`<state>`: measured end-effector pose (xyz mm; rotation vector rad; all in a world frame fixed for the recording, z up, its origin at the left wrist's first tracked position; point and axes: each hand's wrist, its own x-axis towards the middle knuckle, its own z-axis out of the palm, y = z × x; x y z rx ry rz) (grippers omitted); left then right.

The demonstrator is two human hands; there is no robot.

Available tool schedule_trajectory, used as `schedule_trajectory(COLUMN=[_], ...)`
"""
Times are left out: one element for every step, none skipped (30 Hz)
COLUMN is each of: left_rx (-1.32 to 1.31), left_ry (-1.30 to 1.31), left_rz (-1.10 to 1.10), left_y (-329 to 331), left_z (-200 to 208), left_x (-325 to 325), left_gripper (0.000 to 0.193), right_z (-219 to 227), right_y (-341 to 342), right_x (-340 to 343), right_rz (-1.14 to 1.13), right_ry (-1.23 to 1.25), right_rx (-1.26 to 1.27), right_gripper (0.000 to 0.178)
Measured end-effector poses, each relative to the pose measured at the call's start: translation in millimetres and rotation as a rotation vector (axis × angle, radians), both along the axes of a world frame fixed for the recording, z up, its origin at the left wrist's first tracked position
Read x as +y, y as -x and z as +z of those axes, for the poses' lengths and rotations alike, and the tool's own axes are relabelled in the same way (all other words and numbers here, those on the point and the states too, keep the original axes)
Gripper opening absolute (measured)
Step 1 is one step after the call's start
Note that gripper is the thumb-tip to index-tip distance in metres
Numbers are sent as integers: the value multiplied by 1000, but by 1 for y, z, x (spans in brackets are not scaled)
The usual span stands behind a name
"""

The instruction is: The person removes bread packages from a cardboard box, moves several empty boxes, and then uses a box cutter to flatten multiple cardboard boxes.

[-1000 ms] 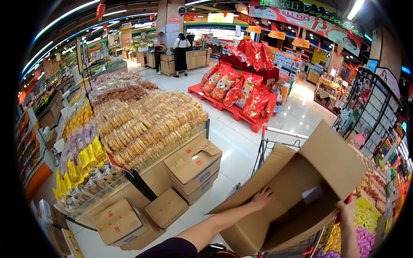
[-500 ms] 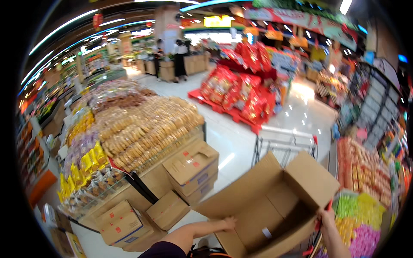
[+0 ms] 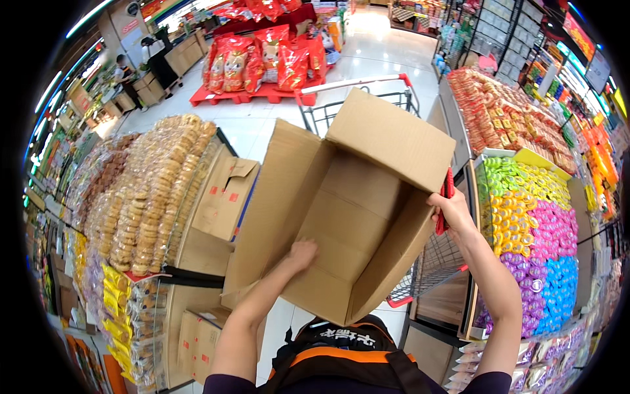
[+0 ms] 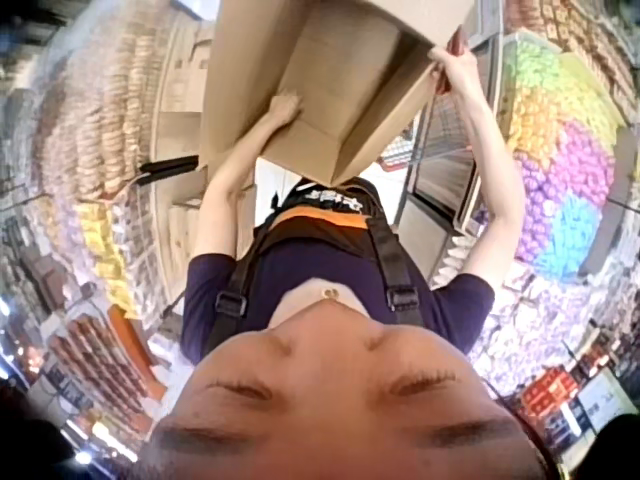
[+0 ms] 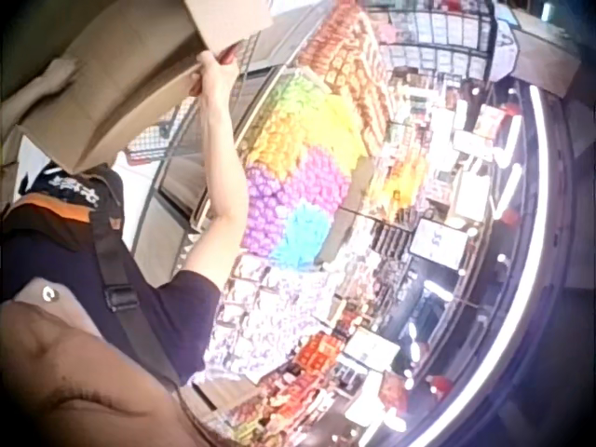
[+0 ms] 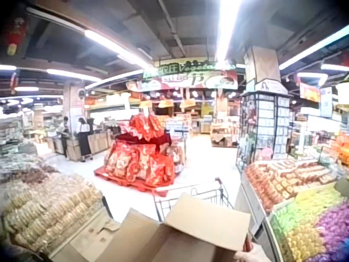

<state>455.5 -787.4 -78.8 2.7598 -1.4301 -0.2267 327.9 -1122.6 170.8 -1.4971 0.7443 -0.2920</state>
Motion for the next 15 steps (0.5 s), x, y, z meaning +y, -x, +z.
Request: schedule_trajectory(left_rx=[267, 526, 713, 834, 931, 796, 669, 574, 662, 904, 953, 1017, 1089, 1096, 1111], left_ry=[188, 382, 426, 646, 885, 953, 928, 921, 1048, 994, 1044, 1160, 1272, 1253, 1225], left_rz=[157, 319, 349, 437, 484, 376, 340, 291, 264, 314, 276, 181, 87, 111, 126], left_y=[-1, -5, -8, -6, -8, -9, -7, -4, -3, 8, 12, 9, 8, 9, 12], left_z=[11, 21, 34, 32, 28, 34, 37, 49, 50, 97, 119, 127, 134, 153, 184], left_x=[-8, -21, -32, -41, -56, -73, -85, -96, -102, -106, -101, -97, -92, -88, -81], left_gripper=[15, 15, 15, 13, 13, 9, 11, 8, 13, 21, 18, 18, 18, 17, 17], right_z=[-1, -5, -9, -14, -21, -29, -37, -43, -52, -57, -57, -59, -63, -64, -65], right_y=[-2, -1, -6, -7, -6, -5, -4, -1, 1, 10, 16, 21, 29, 39, 53], right_x=[8, 14, 20, 25, 27, 25, 22, 17, 8, -4, -9, -19, -31, -43, -56], right_rz=[17, 31, 61, 75, 81, 40, 31, -19, -6, -80, -124, -148, -175, -263, -365], right_ry=[22, 2, -21, -57, -84, -121, -141, -149, -159, -152, -156, -148, -141, -110, -78], right_rx=[14, -15, -66, -70, -91, -126, -148, -194, -176, -199, -213, -215, -205, -246, -288], right_gripper=[13, 12, 12, 13, 14, 19, 21, 22, 27, 29, 31, 31, 31, 21, 12])
